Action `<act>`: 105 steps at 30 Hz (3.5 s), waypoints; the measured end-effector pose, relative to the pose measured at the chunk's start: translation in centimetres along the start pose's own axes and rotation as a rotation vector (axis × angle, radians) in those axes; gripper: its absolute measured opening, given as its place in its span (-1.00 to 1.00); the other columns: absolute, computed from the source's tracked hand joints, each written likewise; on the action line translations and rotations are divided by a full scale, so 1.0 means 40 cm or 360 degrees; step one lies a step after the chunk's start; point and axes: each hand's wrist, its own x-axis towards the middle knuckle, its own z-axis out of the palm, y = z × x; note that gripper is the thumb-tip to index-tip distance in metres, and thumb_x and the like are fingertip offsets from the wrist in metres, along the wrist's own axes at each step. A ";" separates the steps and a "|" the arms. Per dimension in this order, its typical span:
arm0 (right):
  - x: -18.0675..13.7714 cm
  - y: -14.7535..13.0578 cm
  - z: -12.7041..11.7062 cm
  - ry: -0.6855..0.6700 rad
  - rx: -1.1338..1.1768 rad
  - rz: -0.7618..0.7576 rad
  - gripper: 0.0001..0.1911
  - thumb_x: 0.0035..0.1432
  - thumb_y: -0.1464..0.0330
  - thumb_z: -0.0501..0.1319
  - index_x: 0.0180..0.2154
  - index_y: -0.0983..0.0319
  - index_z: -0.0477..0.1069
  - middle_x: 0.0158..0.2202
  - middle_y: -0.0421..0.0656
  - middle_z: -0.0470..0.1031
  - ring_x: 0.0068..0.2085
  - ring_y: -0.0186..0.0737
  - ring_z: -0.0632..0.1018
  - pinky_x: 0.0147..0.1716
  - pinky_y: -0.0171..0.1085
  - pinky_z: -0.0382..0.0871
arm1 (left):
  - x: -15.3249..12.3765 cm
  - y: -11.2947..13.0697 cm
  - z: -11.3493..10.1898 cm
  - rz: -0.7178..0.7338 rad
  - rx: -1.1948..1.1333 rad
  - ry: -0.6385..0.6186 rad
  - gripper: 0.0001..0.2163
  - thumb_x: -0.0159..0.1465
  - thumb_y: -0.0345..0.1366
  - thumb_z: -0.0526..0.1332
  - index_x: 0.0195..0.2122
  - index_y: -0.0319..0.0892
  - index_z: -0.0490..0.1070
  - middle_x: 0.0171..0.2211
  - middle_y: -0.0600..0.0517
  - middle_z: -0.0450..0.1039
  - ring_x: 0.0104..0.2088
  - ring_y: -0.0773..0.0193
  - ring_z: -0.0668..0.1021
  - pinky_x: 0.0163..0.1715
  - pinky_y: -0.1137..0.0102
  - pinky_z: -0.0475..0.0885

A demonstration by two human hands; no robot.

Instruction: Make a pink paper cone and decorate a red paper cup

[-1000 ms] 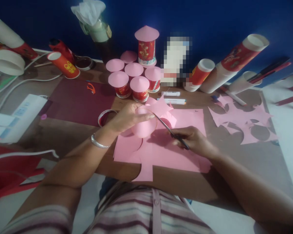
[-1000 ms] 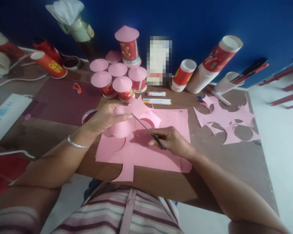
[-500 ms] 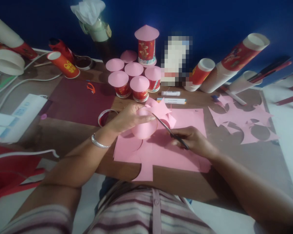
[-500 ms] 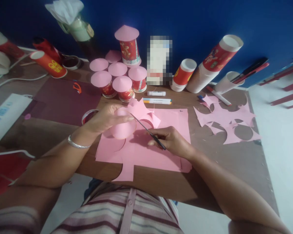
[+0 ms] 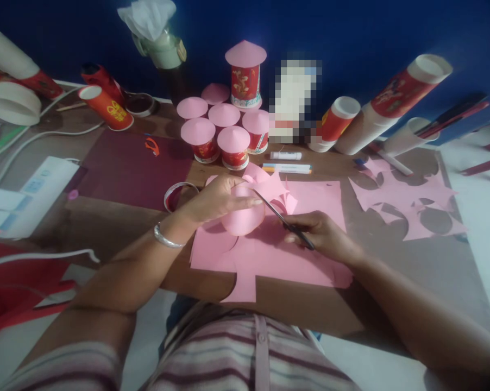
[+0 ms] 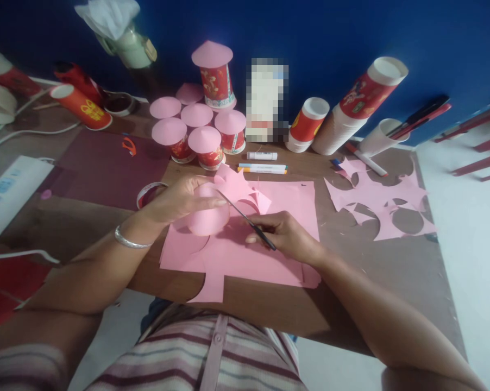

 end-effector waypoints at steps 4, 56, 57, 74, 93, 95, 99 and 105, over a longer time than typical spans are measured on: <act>-0.001 0.001 -0.001 -0.0020 -0.0003 -0.0007 -0.35 0.11 -0.08 0.42 0.02 0.30 0.67 -0.56 -0.32 0.19 -0.52 -0.43 0.15 -0.56 -0.35 0.13 | 0.001 0.001 -0.002 0.0027 -0.0009 -0.0049 -0.68 0.20 -0.08 0.46 -0.13 -0.19 0.69 -0.05 -0.07 0.67 0.08 0.03 0.61 0.17 0.24 0.47; -0.006 0.008 -0.008 -0.0023 -0.0004 0.0090 -0.28 0.05 -0.12 0.44 0.04 0.28 0.66 -0.57 -0.29 0.27 -0.51 -0.40 0.16 -0.55 -0.33 0.17 | 0.001 -0.014 -0.012 -0.0085 0.0119 -0.0019 -0.60 0.12 0.01 0.46 -0.19 -0.22 0.62 -0.13 -0.05 0.61 -0.09 0.12 0.59 -0.06 0.32 0.50; -0.007 0.008 -0.008 -0.0017 -0.0005 0.0091 -0.27 0.04 -0.13 0.43 0.04 0.28 0.66 -0.57 -0.28 0.27 -0.50 -0.39 0.17 -0.54 -0.33 0.17 | 0.002 -0.014 -0.012 -0.0083 0.0110 -0.0026 -0.60 0.12 0.01 0.46 -0.18 -0.22 0.62 -0.14 -0.04 0.61 -0.10 0.12 0.60 -0.06 0.32 0.50; -0.004 0.007 -0.009 0.0021 0.0000 0.0098 -0.25 0.03 -0.12 0.45 0.05 0.31 0.65 -0.55 -0.27 0.30 -0.51 -0.41 0.19 -0.51 -0.31 0.25 | -0.003 0.005 -0.019 -0.0045 0.0090 0.0024 -0.69 0.24 -0.01 0.37 -0.28 -0.18 0.69 -0.25 -0.02 0.67 -0.18 0.16 0.61 -0.05 0.30 0.48; -0.002 0.009 -0.001 -0.0010 0.0002 0.0088 -0.29 0.02 -0.13 0.44 0.03 0.26 0.67 -0.54 -0.27 0.28 -0.47 -0.39 0.16 -0.54 -0.34 0.14 | 0.001 0.005 -0.012 -0.0036 0.0103 -0.0107 -0.62 0.21 -0.08 0.35 -0.58 -0.20 0.30 -0.55 0.13 0.23 -0.47 0.39 0.32 -0.41 0.43 0.27; -0.003 0.011 -0.002 -0.0019 0.0006 0.0075 -0.30 0.04 -0.11 0.44 0.04 0.26 0.67 -0.54 -0.28 0.27 -0.48 -0.40 0.15 -0.54 -0.34 0.13 | 0.002 0.007 -0.011 -0.0034 0.0102 -0.0118 -0.61 0.20 -0.09 0.35 -0.60 -0.20 0.27 -0.54 0.13 0.23 -0.46 0.39 0.32 -0.41 0.42 0.28; -0.004 0.017 -0.005 -0.0009 0.0003 0.0079 -0.31 0.05 -0.09 0.45 0.03 0.29 0.66 -0.56 -0.30 0.21 -0.50 -0.41 0.14 -0.54 -0.33 0.13 | 0.001 0.009 -0.012 -0.0068 0.0115 -0.0112 -0.63 0.20 -0.09 0.36 -0.58 -0.22 0.36 -0.51 0.09 0.34 -0.42 0.36 0.39 -0.36 0.41 0.32; -0.005 0.018 -0.014 0.0056 -0.0015 0.0089 -0.25 0.00 -0.14 0.45 0.01 0.31 0.68 -0.54 -0.26 0.28 -0.49 -0.39 0.19 -0.52 -0.31 0.20 | -0.002 0.000 -0.026 -0.0064 0.0125 0.0045 -0.66 0.20 -0.01 0.40 -0.34 -0.25 0.63 -0.35 0.00 0.56 -0.32 0.28 0.51 -0.31 0.40 0.39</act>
